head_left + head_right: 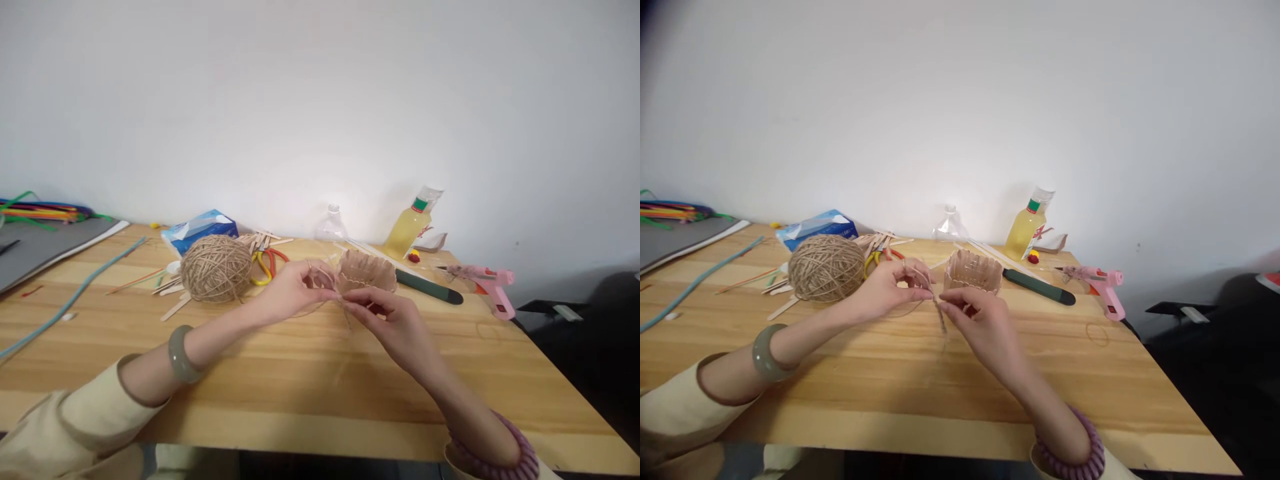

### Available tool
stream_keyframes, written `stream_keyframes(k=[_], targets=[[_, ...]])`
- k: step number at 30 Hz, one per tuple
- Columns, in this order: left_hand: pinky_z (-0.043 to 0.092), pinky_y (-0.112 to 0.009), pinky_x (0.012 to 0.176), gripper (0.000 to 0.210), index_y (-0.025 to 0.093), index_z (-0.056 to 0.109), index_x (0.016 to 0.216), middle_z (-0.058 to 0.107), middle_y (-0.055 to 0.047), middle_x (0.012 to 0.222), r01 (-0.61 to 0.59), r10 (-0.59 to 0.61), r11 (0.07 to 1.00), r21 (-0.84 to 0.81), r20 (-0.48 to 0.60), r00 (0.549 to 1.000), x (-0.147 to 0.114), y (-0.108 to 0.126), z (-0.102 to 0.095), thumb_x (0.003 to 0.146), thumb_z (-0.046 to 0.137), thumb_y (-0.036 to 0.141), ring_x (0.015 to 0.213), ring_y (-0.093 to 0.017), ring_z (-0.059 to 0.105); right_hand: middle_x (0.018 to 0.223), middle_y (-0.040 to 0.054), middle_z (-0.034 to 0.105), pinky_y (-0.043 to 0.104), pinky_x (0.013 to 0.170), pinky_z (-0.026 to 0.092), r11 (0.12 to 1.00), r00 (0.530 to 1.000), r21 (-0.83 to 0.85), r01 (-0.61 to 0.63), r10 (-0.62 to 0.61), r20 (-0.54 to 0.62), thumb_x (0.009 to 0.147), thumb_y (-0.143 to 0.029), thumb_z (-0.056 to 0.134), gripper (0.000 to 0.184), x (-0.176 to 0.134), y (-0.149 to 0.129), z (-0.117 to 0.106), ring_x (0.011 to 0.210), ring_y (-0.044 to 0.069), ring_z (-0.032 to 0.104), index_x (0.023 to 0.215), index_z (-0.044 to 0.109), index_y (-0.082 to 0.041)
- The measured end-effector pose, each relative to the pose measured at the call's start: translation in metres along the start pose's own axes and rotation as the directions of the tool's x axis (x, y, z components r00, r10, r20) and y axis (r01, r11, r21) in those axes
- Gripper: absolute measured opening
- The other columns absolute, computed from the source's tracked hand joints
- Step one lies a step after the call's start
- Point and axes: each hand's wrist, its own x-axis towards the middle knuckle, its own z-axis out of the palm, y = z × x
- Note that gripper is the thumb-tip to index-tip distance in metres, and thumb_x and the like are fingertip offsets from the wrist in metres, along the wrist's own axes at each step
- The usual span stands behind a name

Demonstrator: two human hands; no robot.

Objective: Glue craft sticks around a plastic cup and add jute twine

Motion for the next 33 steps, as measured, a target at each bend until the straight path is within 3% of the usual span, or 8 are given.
stream_keyframes(k=[3, 6, 12, 17, 21, 25, 27, 33], targets=[[0.045, -0.025, 0.067, 0.009, 0.014, 0.065, 0.069, 0.066, -0.002, 0.076, 0.028, -0.026, 0.996, -0.090, 0.022, 0.999, -0.003, 0.000, -0.010, 0.064, 0.069, 0.021, 0.071, -0.013, 0.059, 0.078, 0.0029, 0.068, 0.026, 0.056, 0.046, 0.967, 0.984, 0.200, -0.156, 0.135, 0.115, 0.075, -0.034, 0.061, 0.022, 0.006, -0.009, 0.008, 0.064, 0.014, 0.059, 0.090, 0.067, -0.019], [0.043, -0.024, 0.066, 0.009, 0.014, 0.065, 0.070, 0.065, -0.002, 0.075, 0.052, -0.049, 0.990, -0.128, 0.028, 0.998, -0.006, -0.002, -0.019, 0.064, 0.068, 0.019, 0.070, -0.013, 0.057, 0.064, -0.0011, 0.062, 0.022, 0.047, 0.039, 0.902, 0.947, 0.323, -0.286, 0.214, 0.241, 0.069, -0.033, 0.066, 0.018, 0.011, -0.015, 0.016, 0.052, 0.009, 0.049, 0.077, 0.067, -0.017], [0.039, -0.024, 0.062, 0.010, 0.012, 0.063, 0.071, 0.059, 0.000, 0.068, 0.069, -0.070, 0.982, -0.173, 0.000, 0.998, -0.009, -0.008, -0.032, 0.065, 0.065, 0.020, 0.063, -0.011, 0.050, 0.062, -0.0022, 0.058, 0.020, 0.046, 0.034, 0.849, 0.927, 0.392, -0.354, 0.263, 0.267, 0.064, -0.034, 0.069, 0.020, 0.022, -0.020, 0.031, 0.051, 0.007, 0.043, 0.072, 0.066, -0.016], [0.039, -0.024, 0.067, 0.010, 0.013, 0.062, 0.074, 0.061, -0.003, 0.081, 0.012, -0.028, 0.986, -0.166, -0.091, 0.995, -0.012, -0.013, -0.040, 0.068, 0.062, 0.021, 0.073, -0.013, 0.052, 0.064, -0.0010, 0.061, 0.021, 0.045, 0.033, 0.909, 0.949, 0.297, -0.292, 0.237, 0.207, 0.068, -0.034, 0.064, 0.018, 0.031, -0.023, 0.039, 0.052, 0.008, 0.045, 0.072, 0.067, -0.017], [0.041, -0.025, 0.068, 0.016, 0.013, 0.065, 0.078, 0.065, -0.004, 0.083, 0.058, -0.079, 0.973, -0.223, -0.084, 0.993, -0.014, -0.018, -0.044, 0.068, 0.064, 0.026, 0.075, -0.014, 0.055, 0.066, 0.0008, 0.064, 0.022, 0.050, 0.039, 0.961, 0.961, 0.168, -0.219, 0.183, 0.207, 0.073, -0.029, 0.057, 0.016, 0.037, -0.026, 0.044, 0.056, 0.011, 0.052, 0.073, 0.067, -0.016], [0.044, -0.025, 0.067, 0.018, 0.012, 0.067, 0.066, 0.066, -0.004, 0.070, 0.117, -0.153, 0.952, -0.282, -0.111, 0.982, -0.010, -0.025, -0.045, 0.067, 0.067, 0.030, 0.067, -0.014, 0.057, 0.065, 0.0012, 0.065, 0.023, 0.053, 0.043, 1.000, 0.998, -0.019, 0.017, -0.016, 0.057, 0.079, -0.027, 0.055, 0.015, 0.040, -0.023, 0.050, 0.056, 0.012, 0.054, 0.080, 0.066, -0.017], [0.044, -0.025, 0.066, 0.016, 0.012, 0.067, 0.064, 0.067, -0.004, 0.069, 0.121, -0.160, 0.946, -0.300, -0.109, 0.981, -0.009, -0.027, -0.045, 0.066, 0.068, 0.028, 0.066, -0.014, 0.058, 0.065, 0.0009, 0.065, 0.022, 0.052, 0.043, 0.982, 0.989, -0.128, 0.140, -0.144, -0.022, 0.081, -0.026, 0.054, 0.014, 0.041, -0.021, 0.053, 0.055, 0.011, 0.054, 0.083, 0.066, -0.018], [0.046, -0.024, 0.067, 0.011, 0.013, 0.069, 0.064, 0.069, -0.003, 0.069, 0.133, -0.174, 0.930, -0.343, -0.090, 0.981, -0.010, -0.030, -0.046, 0.065, 0.069, 0.024, 0.068, -0.014, 0.060, 0.068, 0.0014, 0.067, 0.020, 0.053, 0.045, 0.914, 0.939, -0.234, 0.332, -0.345, -0.014, 0.084, -0.019, 0.051, 0.015, 0.043, -0.016, 0.057, 0.056, 0.010, 0.058, 0.084, 0.066, -0.017]])
